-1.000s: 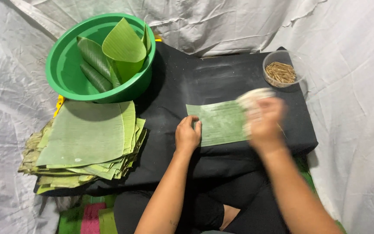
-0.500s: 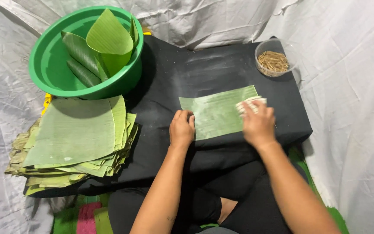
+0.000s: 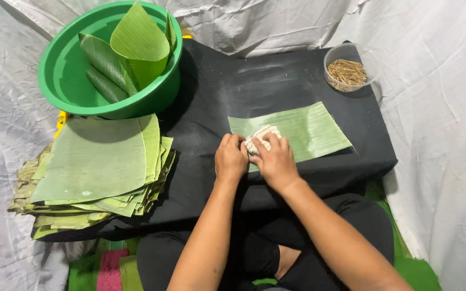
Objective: Cleaning banana leaves with a cloth and folding them into cone shapes.
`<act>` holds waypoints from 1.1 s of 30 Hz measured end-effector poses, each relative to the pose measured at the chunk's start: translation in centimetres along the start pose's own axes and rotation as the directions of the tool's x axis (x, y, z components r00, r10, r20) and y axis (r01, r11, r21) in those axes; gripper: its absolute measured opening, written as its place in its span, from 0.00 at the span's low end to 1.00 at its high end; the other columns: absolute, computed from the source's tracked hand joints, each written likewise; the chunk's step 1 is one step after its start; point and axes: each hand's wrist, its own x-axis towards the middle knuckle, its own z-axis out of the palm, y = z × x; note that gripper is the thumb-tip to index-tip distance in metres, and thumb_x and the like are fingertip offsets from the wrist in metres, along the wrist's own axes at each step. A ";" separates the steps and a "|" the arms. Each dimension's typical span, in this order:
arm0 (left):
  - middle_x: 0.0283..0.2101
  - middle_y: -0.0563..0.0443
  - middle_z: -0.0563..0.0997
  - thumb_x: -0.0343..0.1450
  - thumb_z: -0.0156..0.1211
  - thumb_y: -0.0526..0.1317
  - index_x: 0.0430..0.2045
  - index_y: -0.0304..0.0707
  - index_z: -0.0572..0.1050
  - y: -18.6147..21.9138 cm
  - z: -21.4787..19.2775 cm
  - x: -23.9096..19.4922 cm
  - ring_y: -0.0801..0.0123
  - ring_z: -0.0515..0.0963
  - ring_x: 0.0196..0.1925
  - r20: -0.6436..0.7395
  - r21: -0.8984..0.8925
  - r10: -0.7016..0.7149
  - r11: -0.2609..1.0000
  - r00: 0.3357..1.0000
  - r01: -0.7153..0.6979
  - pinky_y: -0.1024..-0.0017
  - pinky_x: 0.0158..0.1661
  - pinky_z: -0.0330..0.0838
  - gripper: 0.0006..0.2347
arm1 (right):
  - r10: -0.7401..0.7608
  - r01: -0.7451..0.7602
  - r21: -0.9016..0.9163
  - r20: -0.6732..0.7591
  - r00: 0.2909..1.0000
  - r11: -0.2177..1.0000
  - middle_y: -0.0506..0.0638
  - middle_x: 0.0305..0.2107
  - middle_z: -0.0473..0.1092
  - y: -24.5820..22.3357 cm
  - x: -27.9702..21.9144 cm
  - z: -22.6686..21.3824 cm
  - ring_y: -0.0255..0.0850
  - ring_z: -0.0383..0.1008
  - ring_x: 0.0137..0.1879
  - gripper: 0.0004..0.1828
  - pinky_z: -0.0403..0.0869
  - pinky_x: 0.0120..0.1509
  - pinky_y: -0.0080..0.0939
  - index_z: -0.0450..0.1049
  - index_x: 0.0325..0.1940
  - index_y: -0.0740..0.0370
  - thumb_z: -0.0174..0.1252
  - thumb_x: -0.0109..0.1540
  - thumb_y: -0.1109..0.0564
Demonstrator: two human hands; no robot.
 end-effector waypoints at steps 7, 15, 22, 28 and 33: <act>0.34 0.52 0.76 0.70 0.59 0.43 0.33 0.49 0.78 0.1 0.2 -0.1 0.47 0.84 0.35 0.015 0.018 -0.009 1.000 1.000 0.009 0.54 0.34 0.80 0.04 | -0.017 0.015 -0.020 -0.087 0.996 1.000 0.52 0.48 0.68 4.7 -1.1 -1.4 0.55 0.73 0.53 0.22 0.70 0.52 0.52 0.78 0.60 0.51 0.53 0.66 0.43; 0.33 0.53 0.77 0.71 0.60 0.43 0.33 0.49 0.78 0.2 -0.1 0.0 0.48 0.84 0.35 0.028 0.001 -0.034 0.999 0.999 0.034 0.54 0.34 0.81 0.03 | 0.059 -0.101 -0.205 -0.203 0.977 0.973 0.54 0.48 0.67 14.4 -3.4 -4.0 0.52 0.71 0.55 0.25 0.66 0.54 0.50 0.79 0.61 0.55 0.63 0.61 0.47; 0.32 0.52 0.77 0.71 0.59 0.43 0.33 0.49 0.78 0.0 -0.3 -0.2 0.47 0.84 0.36 0.041 -0.007 -0.010 1.000 0.999 0.010 0.53 0.36 0.80 0.04 | 0.135 -0.177 -0.150 -0.255 0.958 0.973 0.53 0.48 0.65 11.8 -0.6 -5.3 0.54 0.69 0.53 0.23 0.65 0.58 0.50 0.78 0.63 0.56 0.62 0.63 0.50; 0.33 0.50 0.77 0.71 0.55 0.43 0.34 0.49 0.77 0.1 -0.5 -0.1 0.46 0.84 0.37 0.099 0.005 0.004 1.000 0.995 -0.005 0.52 0.37 0.79 0.04 | -0.024 0.027 0.024 -0.112 0.993 0.999 0.57 0.48 0.67 1.7 2.2 -1.9 0.59 0.71 0.50 0.20 0.68 0.55 0.56 0.77 0.59 0.53 0.58 0.63 0.52; 0.31 0.52 0.77 0.69 0.53 0.42 0.31 0.52 0.77 0.1 -0.2 -0.2 0.47 0.83 0.35 0.076 -0.002 -0.003 1.000 0.997 0.003 0.54 0.36 0.80 0.05 | -0.039 0.039 -0.011 -0.050 0.998 0.999 0.53 0.50 0.67 5.2 1.2 -0.3 0.55 0.71 0.55 0.23 0.70 0.56 0.52 0.76 0.62 0.49 0.56 0.64 0.43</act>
